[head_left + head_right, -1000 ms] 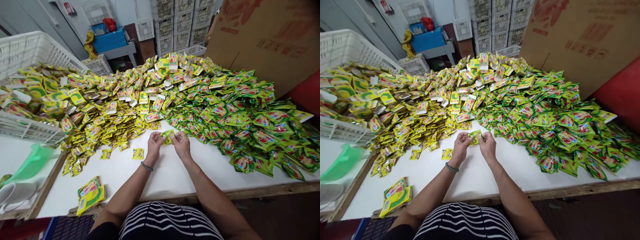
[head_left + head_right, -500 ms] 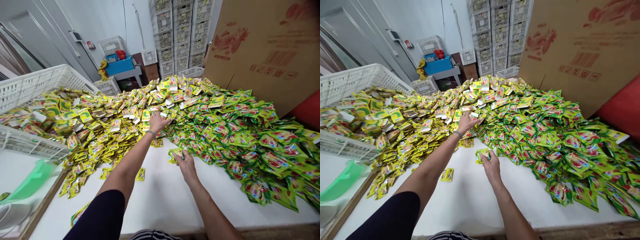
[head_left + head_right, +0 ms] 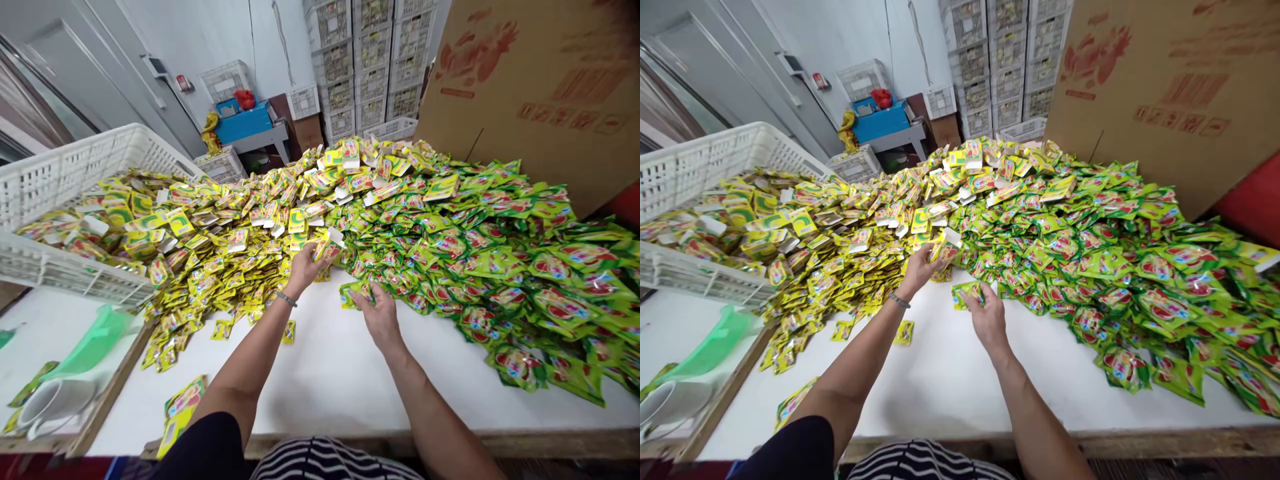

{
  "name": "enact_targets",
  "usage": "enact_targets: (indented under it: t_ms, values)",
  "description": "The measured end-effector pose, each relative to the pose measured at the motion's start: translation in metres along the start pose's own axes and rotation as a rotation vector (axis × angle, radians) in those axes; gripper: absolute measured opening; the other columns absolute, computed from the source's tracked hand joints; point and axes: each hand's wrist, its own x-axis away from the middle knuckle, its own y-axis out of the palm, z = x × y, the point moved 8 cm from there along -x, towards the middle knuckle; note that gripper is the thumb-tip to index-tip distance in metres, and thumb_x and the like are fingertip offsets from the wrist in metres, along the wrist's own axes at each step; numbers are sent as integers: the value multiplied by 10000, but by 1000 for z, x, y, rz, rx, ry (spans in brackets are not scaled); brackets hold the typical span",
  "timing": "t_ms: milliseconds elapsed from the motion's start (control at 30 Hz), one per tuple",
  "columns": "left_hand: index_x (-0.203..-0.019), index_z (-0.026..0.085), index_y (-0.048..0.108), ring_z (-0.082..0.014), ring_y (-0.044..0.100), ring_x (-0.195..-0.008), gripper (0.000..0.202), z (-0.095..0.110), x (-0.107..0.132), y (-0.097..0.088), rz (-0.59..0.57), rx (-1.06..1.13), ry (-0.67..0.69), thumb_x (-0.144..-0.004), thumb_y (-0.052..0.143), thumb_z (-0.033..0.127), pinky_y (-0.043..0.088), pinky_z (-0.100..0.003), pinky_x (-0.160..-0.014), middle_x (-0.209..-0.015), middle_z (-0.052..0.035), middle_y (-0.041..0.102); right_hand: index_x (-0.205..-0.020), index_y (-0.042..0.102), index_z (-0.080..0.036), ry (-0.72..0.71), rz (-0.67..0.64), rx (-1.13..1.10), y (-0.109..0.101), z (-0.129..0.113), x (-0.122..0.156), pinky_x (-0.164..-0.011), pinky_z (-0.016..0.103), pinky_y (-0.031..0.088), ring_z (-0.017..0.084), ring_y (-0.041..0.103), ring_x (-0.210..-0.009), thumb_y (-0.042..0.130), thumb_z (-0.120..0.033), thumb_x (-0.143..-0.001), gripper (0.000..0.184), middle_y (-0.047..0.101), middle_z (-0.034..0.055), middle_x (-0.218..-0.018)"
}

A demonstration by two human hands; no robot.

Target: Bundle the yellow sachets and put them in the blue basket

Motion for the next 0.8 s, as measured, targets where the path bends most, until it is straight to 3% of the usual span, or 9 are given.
enact_targets:
  t_ms: [100, 167, 267, 400, 533, 633, 800]
  values:
    - [-966, 182, 694, -175, 605, -760, 369, -4, 59, 3, -193, 186, -41, -655, 766, 368, 455, -251, -672, -865, -30, 686, -841, 596, -221, -107, 112, -10, -14, -11, -2, -734, 318, 485, 177, 571, -747, 663, -481, -727, 291, 642, 10, -803]
    - [-952, 169, 691, -158, 604, -762, 366, -8, 96, 10, -295, 293, -103, -675, 758, 400, 458, -236, -670, -883, -33, 685, -852, 593, -218, -137, 110, 25, -14, -14, -3, -728, 314, 475, 172, 562, -741, 648, -479, -740, 289, 635, 8, -803]
    - [-920, 158, 656, -118, 587, -701, 363, -20, 129, 13, -249, 470, -215, -695, 748, 428, 451, -217, -643, -854, -21, 669, -819, 595, -211, -114, -35, 170, 0, -9, -1, -699, 310, 455, 167, 541, -695, 651, -452, -733, 261, 618, -3, -742]
    - [-872, 152, 623, -84, 561, -621, 384, -36, 146, 19, -169, 614, -302, -654, 786, 423, 433, -202, -601, -776, 6, 650, -833, 638, -214, -59, -240, 300, 17, 1, 7, -707, 317, 449, 181, 564, -711, 634, -429, -728, 240, 653, -4, -753]
    - [-886, 149, 630, -98, 591, -636, 465, -42, 152, 32, -254, 699, -376, -550, 854, 378, 451, -213, -605, -801, 1, 679, -856, 683, -219, -75, -363, 321, 28, 3, 15, -735, 324, 454, 202, 598, -783, 629, -427, -732, 248, 695, 12, -841]
    - [-895, 143, 628, -106, 606, -616, 524, -43, 155, 35, -256, 778, -450, -488, 883, 352, 461, -224, -596, -792, -4, 695, -917, 678, -216, -96, -322, 273, 27, 3, 15, -705, 319, 453, 197, 597, -776, 609, -476, -758, 313, 701, 34, -906]
    - [-833, 117, 642, -108, 611, -596, 490, -39, 155, 30, -132, 873, -482, -466, 891, 326, 454, -226, -595, -745, -14, 701, -842, 683, -202, -111, -201, 406, 23, 5, 16, -616, 309, 411, 135, 469, -588, 637, -606, -711, 427, 646, 24, -784]
